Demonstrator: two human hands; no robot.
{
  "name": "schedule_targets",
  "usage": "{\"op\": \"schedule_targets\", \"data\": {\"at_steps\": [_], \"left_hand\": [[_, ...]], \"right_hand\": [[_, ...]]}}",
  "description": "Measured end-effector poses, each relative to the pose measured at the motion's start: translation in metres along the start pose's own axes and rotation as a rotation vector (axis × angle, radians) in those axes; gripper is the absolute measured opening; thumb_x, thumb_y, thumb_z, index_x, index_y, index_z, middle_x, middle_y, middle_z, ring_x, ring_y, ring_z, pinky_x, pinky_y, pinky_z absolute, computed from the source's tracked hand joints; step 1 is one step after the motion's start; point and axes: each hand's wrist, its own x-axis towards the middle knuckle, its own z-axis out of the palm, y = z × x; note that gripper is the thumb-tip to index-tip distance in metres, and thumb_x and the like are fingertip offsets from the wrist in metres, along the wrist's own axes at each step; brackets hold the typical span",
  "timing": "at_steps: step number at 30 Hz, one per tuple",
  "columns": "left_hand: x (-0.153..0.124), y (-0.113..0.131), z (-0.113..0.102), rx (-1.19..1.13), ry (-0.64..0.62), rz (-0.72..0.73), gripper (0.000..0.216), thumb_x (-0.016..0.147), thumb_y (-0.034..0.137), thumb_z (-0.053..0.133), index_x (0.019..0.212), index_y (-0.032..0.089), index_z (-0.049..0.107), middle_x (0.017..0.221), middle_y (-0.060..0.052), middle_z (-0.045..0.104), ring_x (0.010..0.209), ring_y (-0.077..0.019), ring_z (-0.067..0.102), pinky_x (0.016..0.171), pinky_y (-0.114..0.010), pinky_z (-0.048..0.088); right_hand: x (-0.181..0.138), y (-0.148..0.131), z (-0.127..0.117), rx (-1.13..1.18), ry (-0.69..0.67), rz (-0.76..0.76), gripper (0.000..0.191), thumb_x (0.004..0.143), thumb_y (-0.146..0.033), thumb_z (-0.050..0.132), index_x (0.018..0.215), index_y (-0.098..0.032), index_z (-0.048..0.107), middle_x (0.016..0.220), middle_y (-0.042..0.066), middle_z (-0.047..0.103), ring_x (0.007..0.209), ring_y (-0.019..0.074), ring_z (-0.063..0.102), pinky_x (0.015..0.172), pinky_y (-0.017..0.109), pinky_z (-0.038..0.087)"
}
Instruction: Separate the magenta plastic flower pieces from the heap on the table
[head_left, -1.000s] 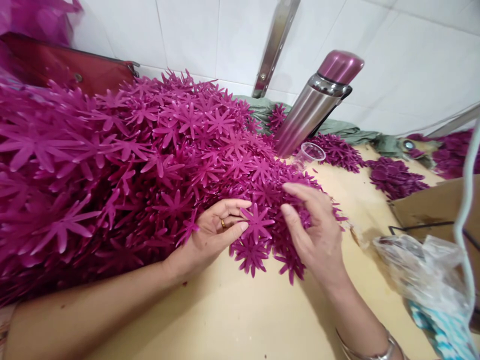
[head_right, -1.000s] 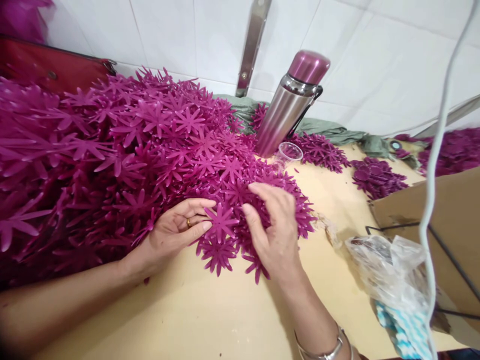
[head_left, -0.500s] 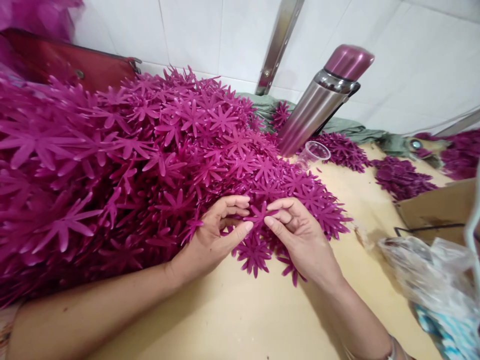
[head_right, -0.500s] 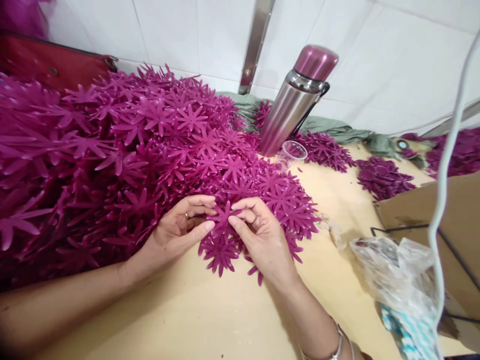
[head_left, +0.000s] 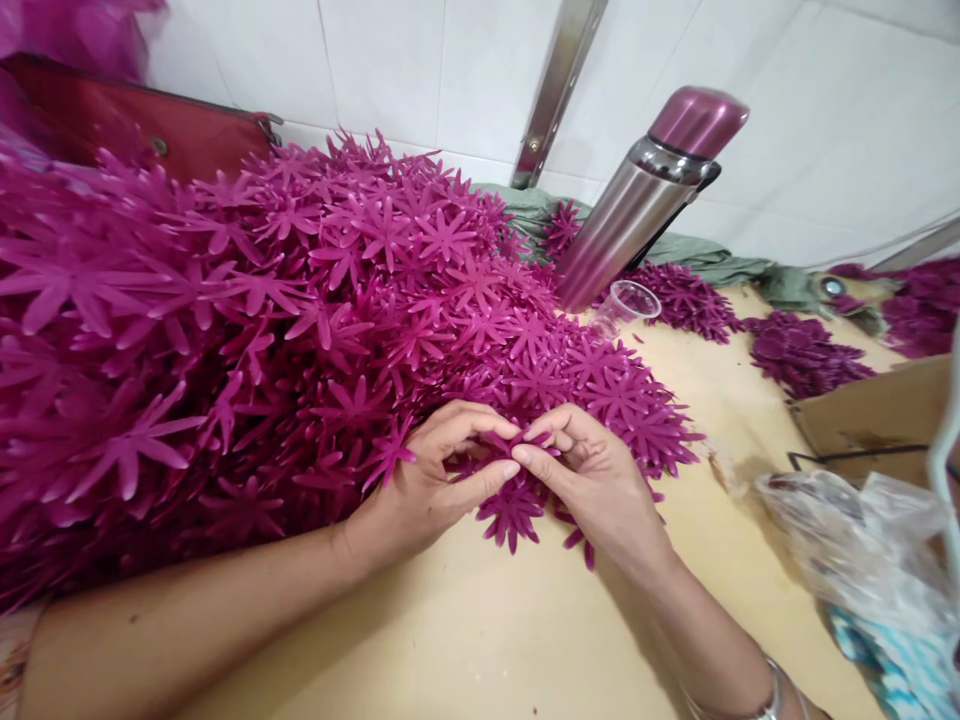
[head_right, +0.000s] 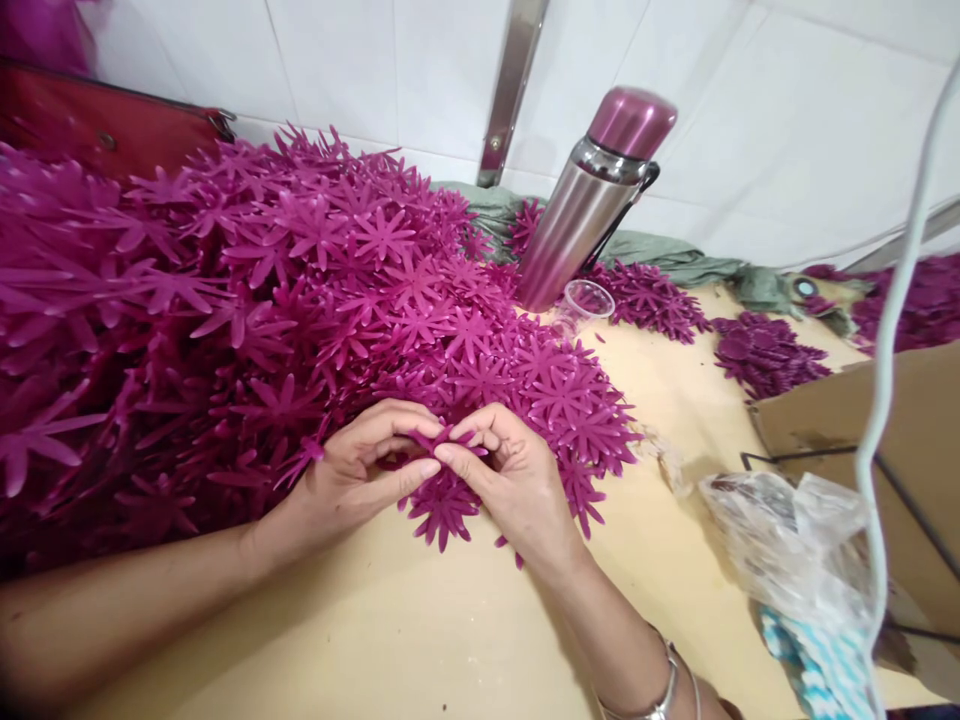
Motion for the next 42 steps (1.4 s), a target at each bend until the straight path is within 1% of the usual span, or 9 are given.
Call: {"op": "schedule_targets", "data": {"at_steps": [4, 9, 16, 18, 23, 28, 31, 36, 42], "left_hand": [[0.001, -0.001, -0.001, -0.001, 0.001, 0.052, 0.009, 0.093, 0.023, 0.069, 0.1, 0.019, 0.073, 0.106, -0.008, 0.07, 0.105, -0.0196, 0.067, 0.096, -0.034, 0.054], [0.002, 0.003, -0.002, -0.042, 0.022, -0.04, 0.01, 0.093, 0.021, 0.067, 0.095, 0.02, 0.077, 0.108, -0.007, 0.077, 0.105, -0.019, 0.07, 0.099, -0.034, 0.053], [0.003, 0.01, -0.001, -0.219, 0.17, -0.205, 0.01, 0.093, 0.025, 0.066, 0.092, 0.018, 0.073, 0.13, -0.009, 0.071, 0.123, -0.0215, 0.064, 0.11, -0.037, 0.046], [0.003, 0.009, 0.0, -0.24, 0.18, -0.21, 0.01, 0.094, 0.026, 0.066, 0.092, 0.018, 0.071, 0.126, -0.009, 0.071, 0.121, -0.0215, 0.064, 0.108, -0.036, 0.046], [0.003, 0.005, 0.001, -0.191, 0.163, -0.22, 0.011, 0.097, 0.029, 0.062, 0.101, 0.019, 0.065, 0.095, -0.004, 0.068, 0.093, -0.0163, 0.063, 0.091, -0.03, 0.049], [0.001, 0.006, 0.002, -0.104, 0.168, -0.181, 0.017, 0.096, 0.023, 0.061, 0.113, 0.021, 0.06, 0.098, -0.002, 0.059, 0.091, -0.0139, 0.056, 0.085, -0.026, 0.046], [-0.002, 0.005, 0.002, -0.031, 0.147, -0.121, 0.022, 0.095, 0.023, 0.064, 0.116, 0.023, 0.06, 0.099, -0.002, 0.057, 0.092, -0.0146, 0.055, 0.084, -0.026, 0.047], [-0.003, 0.003, 0.002, 0.038, 0.102, -0.034, 0.024, 0.091, 0.027, 0.07, 0.114, 0.023, 0.064, 0.117, -0.007, 0.06, 0.108, -0.0194, 0.06, 0.095, -0.031, 0.05], [-0.001, 0.004, 0.004, -0.022, 0.023, -0.058, 0.024, 0.089, 0.024, 0.074, 0.11, 0.018, 0.066, 0.105, -0.006, 0.068, 0.1, -0.0173, 0.064, 0.092, -0.03, 0.052]], "right_hand": [[0.001, 0.002, -0.002, 0.014, -0.014, 0.019, 0.025, 0.08, -0.041, 0.083, 0.083, -0.024, 0.065, 0.059, -0.007, 0.051, 0.048, 0.0093, 0.041, 0.042, 0.022, 0.032], [0.002, 0.003, -0.006, 0.045, -0.012, 0.06, 0.029, 0.082, -0.045, 0.081, 0.081, -0.022, 0.063, 0.056, -0.009, 0.047, 0.045, 0.0069, 0.033, 0.043, 0.021, 0.026], [0.011, 0.007, -0.02, 0.113, 0.27, -0.018, 0.027, 0.081, -0.046, 0.081, 0.084, -0.025, 0.063, 0.066, -0.005, 0.06, 0.058, 0.0126, 0.053, 0.057, 0.025, 0.045], [0.013, 0.007, -0.022, 0.141, 0.305, -0.029, 0.028, 0.081, -0.048, 0.079, 0.085, -0.026, 0.063, 0.07, -0.004, 0.061, 0.061, 0.013, 0.055, 0.061, 0.026, 0.048], [0.015, 0.004, -0.022, 0.192, 0.215, 0.07, 0.035, 0.076, -0.047, 0.083, 0.099, -0.027, 0.065, 0.079, -0.003, 0.064, 0.068, 0.014, 0.06, 0.068, 0.029, 0.052], [0.016, 0.004, -0.021, 0.242, 0.243, 0.052, 0.041, 0.065, -0.038, 0.092, 0.094, -0.026, 0.065, 0.077, -0.005, 0.061, 0.066, 0.0112, 0.058, 0.068, 0.025, 0.052], [0.014, 0.004, -0.019, 0.221, 0.242, 0.029, 0.037, 0.069, -0.038, 0.09, 0.089, -0.025, 0.061, 0.075, -0.006, 0.059, 0.061, 0.0096, 0.054, 0.061, 0.022, 0.049], [0.004, 0.001, -0.008, 0.093, 0.163, -0.03, 0.025, 0.08, -0.035, 0.083, 0.087, -0.025, 0.061, 0.071, -0.005, 0.058, 0.057, 0.0093, 0.049, 0.053, 0.021, 0.042], [-0.004, 0.0, 0.005, 0.071, 0.089, -0.062, 0.022, 0.08, -0.03, 0.083, 0.084, -0.024, 0.062, 0.072, -0.004, 0.059, 0.065, 0.0123, 0.056, 0.056, 0.023, 0.045]]}}
